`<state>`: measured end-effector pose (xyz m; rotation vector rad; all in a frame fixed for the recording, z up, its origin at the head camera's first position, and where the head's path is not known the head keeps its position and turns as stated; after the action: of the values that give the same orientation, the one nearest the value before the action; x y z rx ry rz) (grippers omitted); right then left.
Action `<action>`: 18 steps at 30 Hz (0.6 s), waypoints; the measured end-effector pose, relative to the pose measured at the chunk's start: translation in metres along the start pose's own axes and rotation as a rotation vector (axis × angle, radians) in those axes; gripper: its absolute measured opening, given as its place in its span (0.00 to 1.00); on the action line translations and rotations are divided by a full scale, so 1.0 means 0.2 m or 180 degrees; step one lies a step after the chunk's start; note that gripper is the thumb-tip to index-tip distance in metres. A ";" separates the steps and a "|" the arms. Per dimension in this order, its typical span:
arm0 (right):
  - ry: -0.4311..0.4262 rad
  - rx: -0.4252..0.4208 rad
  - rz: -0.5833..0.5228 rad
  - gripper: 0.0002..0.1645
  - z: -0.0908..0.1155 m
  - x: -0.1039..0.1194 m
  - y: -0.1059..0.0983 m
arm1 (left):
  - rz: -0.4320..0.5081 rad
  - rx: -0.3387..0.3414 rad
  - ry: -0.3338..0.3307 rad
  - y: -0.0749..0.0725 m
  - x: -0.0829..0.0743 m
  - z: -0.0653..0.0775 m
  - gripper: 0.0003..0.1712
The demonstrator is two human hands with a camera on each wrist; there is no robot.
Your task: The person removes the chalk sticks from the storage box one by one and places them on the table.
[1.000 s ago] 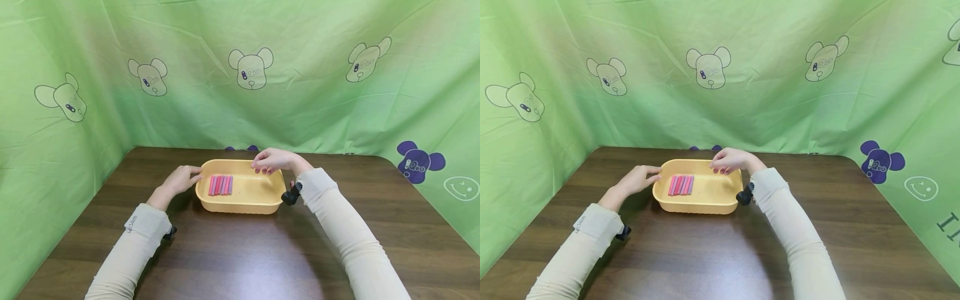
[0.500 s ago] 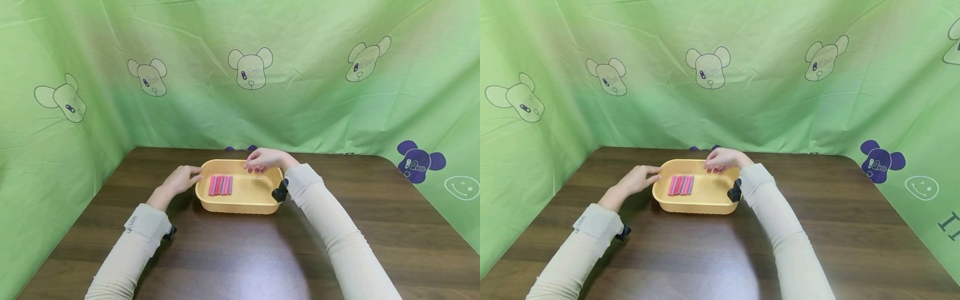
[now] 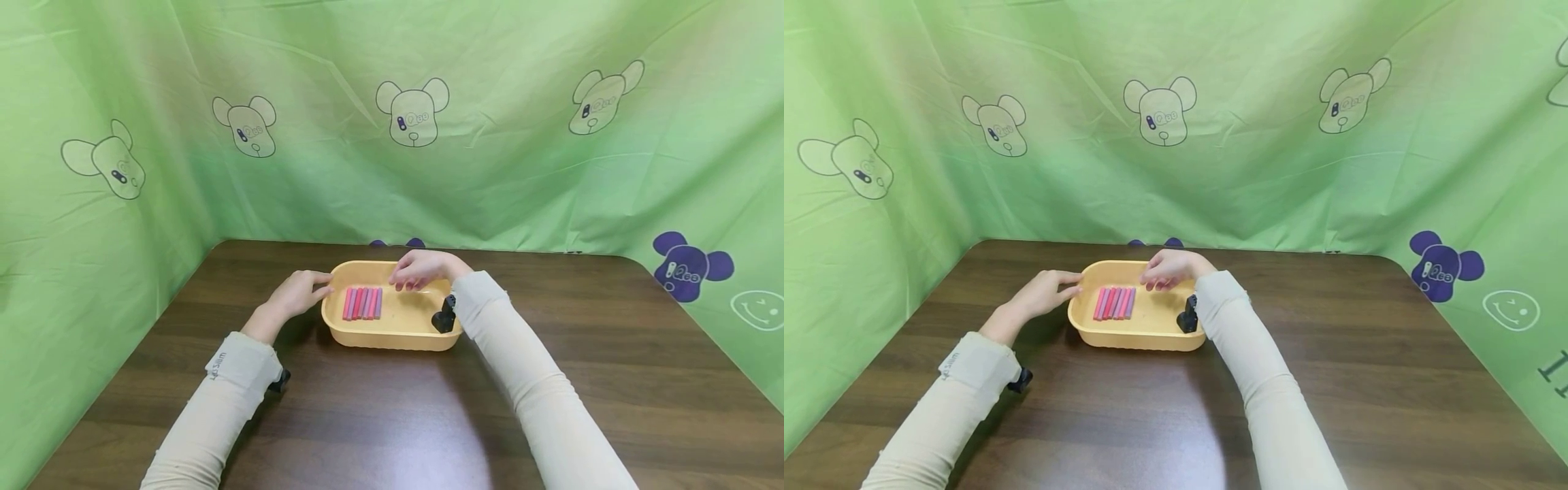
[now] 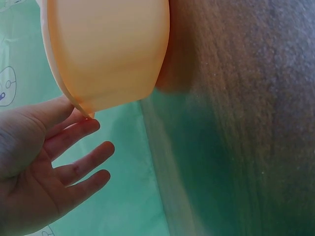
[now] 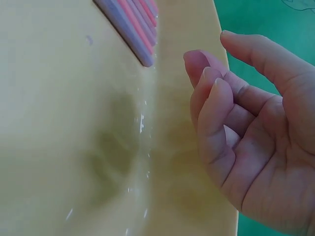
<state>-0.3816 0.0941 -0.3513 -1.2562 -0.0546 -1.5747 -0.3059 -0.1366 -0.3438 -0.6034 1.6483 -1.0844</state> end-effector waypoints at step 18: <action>0.0152 0.0125 -0.0016 0.16 -0.10 0.00 0.07 | -0.0036 -0.0022 0.0006 0.00 0.00 0.00 0.22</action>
<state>-0.3846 0.0764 -0.3675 -1.1884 -0.0580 -1.6000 -0.3066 -0.1362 -0.3432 -0.6170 1.6526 -1.0881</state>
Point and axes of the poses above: each hand's wrist, its own z-axis away from the middle knuckle, its own y-axis out of the palm, x = y × z, the point moved 4 cm from there along -z, towards the middle knuckle, and after that the axes turned 3 degrees about z, right-handed, at the moved point
